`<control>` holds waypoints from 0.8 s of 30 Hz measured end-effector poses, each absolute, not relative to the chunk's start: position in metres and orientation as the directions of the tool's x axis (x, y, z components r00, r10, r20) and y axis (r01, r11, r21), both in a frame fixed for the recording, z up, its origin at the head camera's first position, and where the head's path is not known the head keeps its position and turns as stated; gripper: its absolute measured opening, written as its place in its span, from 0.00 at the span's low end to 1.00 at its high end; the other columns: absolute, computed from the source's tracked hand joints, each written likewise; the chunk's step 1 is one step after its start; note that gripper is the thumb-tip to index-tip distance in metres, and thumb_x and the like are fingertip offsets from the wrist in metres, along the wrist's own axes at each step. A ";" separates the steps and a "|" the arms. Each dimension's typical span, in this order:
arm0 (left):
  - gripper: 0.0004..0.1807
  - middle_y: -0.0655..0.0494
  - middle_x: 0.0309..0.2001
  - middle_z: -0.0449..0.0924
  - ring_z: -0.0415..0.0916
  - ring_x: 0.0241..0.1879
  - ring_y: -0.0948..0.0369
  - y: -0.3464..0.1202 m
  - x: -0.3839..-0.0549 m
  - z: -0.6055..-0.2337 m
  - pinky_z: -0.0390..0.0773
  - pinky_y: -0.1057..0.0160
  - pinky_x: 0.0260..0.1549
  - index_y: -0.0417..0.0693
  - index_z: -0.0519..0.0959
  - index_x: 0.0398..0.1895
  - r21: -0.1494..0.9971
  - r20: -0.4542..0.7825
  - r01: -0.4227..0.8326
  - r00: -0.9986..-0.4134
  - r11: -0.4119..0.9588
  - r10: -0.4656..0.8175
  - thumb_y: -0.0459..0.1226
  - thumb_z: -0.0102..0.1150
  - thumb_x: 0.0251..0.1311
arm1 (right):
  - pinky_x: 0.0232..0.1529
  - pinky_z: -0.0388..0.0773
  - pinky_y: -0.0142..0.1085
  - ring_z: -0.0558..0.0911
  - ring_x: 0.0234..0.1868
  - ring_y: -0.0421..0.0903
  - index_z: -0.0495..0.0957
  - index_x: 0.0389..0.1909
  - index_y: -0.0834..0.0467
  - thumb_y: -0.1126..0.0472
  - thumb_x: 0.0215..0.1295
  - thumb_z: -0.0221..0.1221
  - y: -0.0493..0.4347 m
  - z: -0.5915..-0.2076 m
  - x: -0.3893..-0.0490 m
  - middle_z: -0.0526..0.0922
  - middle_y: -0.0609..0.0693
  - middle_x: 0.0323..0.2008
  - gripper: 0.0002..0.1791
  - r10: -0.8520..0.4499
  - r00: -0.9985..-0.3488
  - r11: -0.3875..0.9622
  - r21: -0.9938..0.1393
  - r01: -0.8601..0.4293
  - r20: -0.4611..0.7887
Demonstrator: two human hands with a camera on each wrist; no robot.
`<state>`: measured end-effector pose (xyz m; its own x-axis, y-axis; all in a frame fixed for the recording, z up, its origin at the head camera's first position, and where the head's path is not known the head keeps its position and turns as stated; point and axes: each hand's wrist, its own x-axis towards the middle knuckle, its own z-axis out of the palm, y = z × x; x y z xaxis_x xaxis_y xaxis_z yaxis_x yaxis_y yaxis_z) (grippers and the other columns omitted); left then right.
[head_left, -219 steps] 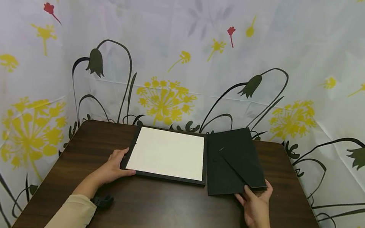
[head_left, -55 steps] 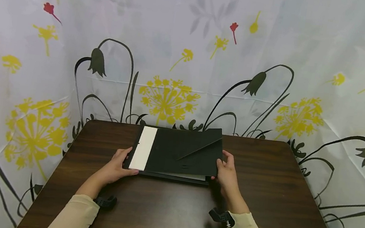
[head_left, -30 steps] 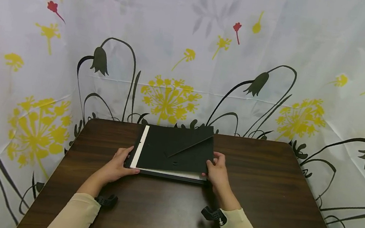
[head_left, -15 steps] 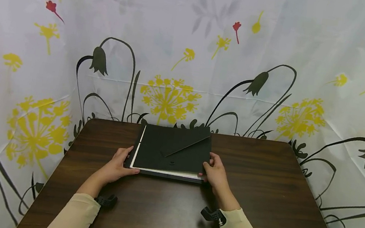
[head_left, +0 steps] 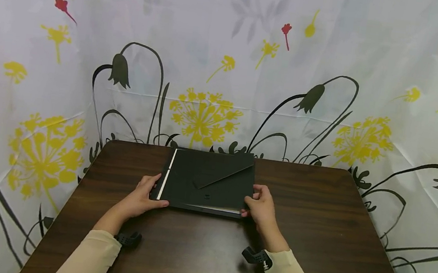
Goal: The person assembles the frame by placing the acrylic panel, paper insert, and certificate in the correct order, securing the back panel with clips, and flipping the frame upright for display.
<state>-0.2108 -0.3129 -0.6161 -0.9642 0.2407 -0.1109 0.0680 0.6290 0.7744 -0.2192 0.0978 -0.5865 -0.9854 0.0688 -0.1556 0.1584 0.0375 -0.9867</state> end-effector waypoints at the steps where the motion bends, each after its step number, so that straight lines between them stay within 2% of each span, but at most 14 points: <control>1: 0.64 0.36 0.77 0.54 0.61 0.73 0.40 -0.313 -0.211 -0.616 0.67 0.31 0.71 0.42 0.45 0.90 0.774 -0.111 0.069 -0.964 0.629 0.243 0.56 0.77 0.65 | 0.19 0.85 0.37 0.81 0.20 0.46 0.66 0.72 0.70 0.78 0.68 0.58 0.098 -0.586 -0.219 0.67 0.56 0.40 0.31 0.072 -0.985 0.028 -0.987 0.157 -0.155; 5: 0.65 0.36 0.77 0.54 0.60 0.73 0.40 -0.312 -0.212 -0.617 0.66 0.32 0.71 0.41 0.45 0.90 0.772 -0.106 0.073 -0.965 0.632 0.241 0.56 0.77 0.64 | 0.23 0.88 0.38 0.79 0.23 0.46 0.67 0.72 0.70 0.78 0.68 0.59 0.098 -0.586 -0.220 0.67 0.56 0.42 0.31 0.074 -0.984 0.015 -0.986 0.166 -0.165; 12: 0.65 0.36 0.76 0.55 0.60 0.72 0.40 -0.312 -0.212 -0.618 0.65 0.32 0.72 0.41 0.45 0.90 0.778 -0.105 0.071 -0.965 0.624 0.240 0.56 0.78 0.63 | 0.24 0.89 0.40 0.81 0.27 0.47 0.68 0.71 0.70 0.78 0.68 0.61 0.098 -0.592 -0.218 0.72 0.56 0.39 0.30 0.089 -0.979 -0.002 -0.983 0.185 -0.184; 18: 0.65 0.34 0.76 0.54 0.60 0.73 0.39 -0.313 -0.212 -0.619 0.65 0.31 0.72 0.41 0.45 0.90 0.769 -0.106 0.072 -0.966 0.636 0.237 0.56 0.78 0.64 | 0.22 0.87 0.40 0.87 0.21 0.47 0.69 0.72 0.67 0.73 0.72 0.63 0.100 -0.593 -0.216 0.69 0.55 0.40 0.29 0.059 -0.986 0.139 -0.977 0.162 -0.155; 24: 0.64 0.33 0.76 0.54 0.59 0.73 0.39 -0.312 -0.213 -0.617 0.65 0.30 0.72 0.39 0.46 0.89 0.769 -0.096 0.082 -0.966 0.634 0.242 0.55 0.78 0.64 | 0.19 0.82 0.37 0.89 0.23 0.46 0.74 0.72 0.63 0.68 0.73 0.66 0.104 -0.593 -0.214 0.72 0.52 0.42 0.28 0.055 -0.991 0.255 -0.958 0.129 -0.119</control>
